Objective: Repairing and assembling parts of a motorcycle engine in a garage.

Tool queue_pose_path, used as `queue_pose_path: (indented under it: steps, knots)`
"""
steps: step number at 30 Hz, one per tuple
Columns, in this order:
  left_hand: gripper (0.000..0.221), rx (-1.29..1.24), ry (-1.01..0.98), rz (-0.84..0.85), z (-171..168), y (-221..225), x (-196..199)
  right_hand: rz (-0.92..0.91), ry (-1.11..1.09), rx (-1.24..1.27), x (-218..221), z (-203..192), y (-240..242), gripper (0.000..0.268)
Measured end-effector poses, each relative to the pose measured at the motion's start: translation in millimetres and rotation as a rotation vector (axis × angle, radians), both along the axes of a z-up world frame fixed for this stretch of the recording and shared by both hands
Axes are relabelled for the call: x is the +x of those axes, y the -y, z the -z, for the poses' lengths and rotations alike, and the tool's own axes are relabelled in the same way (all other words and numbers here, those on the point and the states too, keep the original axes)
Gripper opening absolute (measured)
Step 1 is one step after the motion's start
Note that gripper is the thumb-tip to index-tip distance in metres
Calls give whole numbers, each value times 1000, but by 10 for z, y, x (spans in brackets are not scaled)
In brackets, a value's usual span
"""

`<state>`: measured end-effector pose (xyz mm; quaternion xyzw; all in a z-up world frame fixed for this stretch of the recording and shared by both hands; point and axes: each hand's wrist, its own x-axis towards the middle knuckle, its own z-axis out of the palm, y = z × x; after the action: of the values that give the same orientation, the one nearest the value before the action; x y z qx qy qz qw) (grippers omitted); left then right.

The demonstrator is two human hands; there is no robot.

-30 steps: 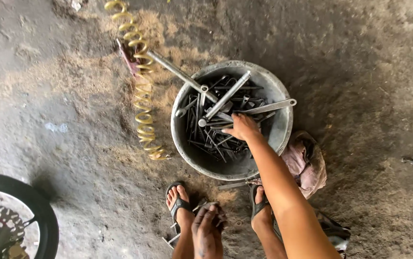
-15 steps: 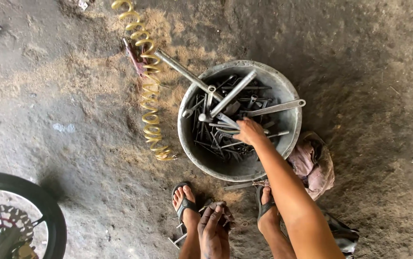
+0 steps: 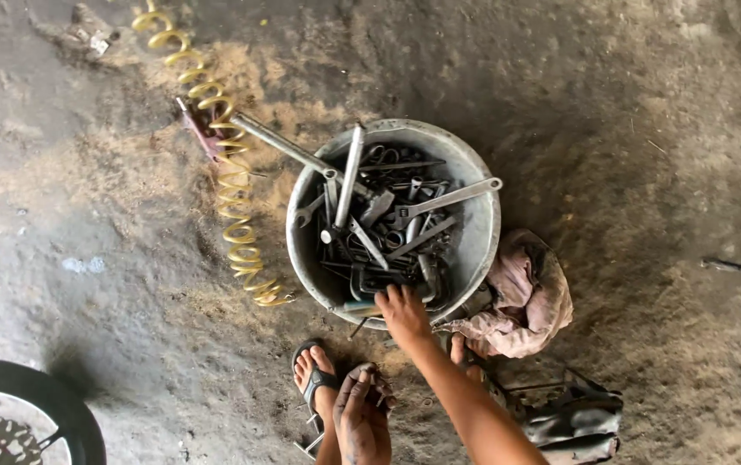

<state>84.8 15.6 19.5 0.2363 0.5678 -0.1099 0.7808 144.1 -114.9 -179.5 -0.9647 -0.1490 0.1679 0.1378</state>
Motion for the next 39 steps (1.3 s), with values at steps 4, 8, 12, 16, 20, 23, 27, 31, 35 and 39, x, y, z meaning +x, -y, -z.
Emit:
queue_pose_path:
  steps: [4,8,12,16,20,23,27,31,35,39]
  knots:
    - [19,-3,-21,6,48,31,-47,50,-222,-68,-255,181,-13,37]
    - [20,-2,-35,8,39,114,-78,134,-124,-25,-303,156,47,45]
    - [20,6,-23,6,46,111,-54,304,-685,82,-242,118,152,56]
    - [20,0,-46,7,-1,131,6,110,-446,15,-115,167,404,58]
    - [19,11,-69,4,-20,123,74,121,-200,95,331,276,731,43]
    - [19,14,-71,-2,-43,107,97,140,8,48,787,483,1054,41]
    - [19,12,-81,0,-93,105,149,230,-363,76,1623,17,1049,57]
    - [19,13,-68,-1,-126,124,184,-194,-86,-184,1398,759,1061,37]
    - [19,43,-18,11,23,144,10,-50,26,-36,1131,645,779,24]
    - [35,463,54,301,-144,179,204,442,-504,189,903,-771,131,46]
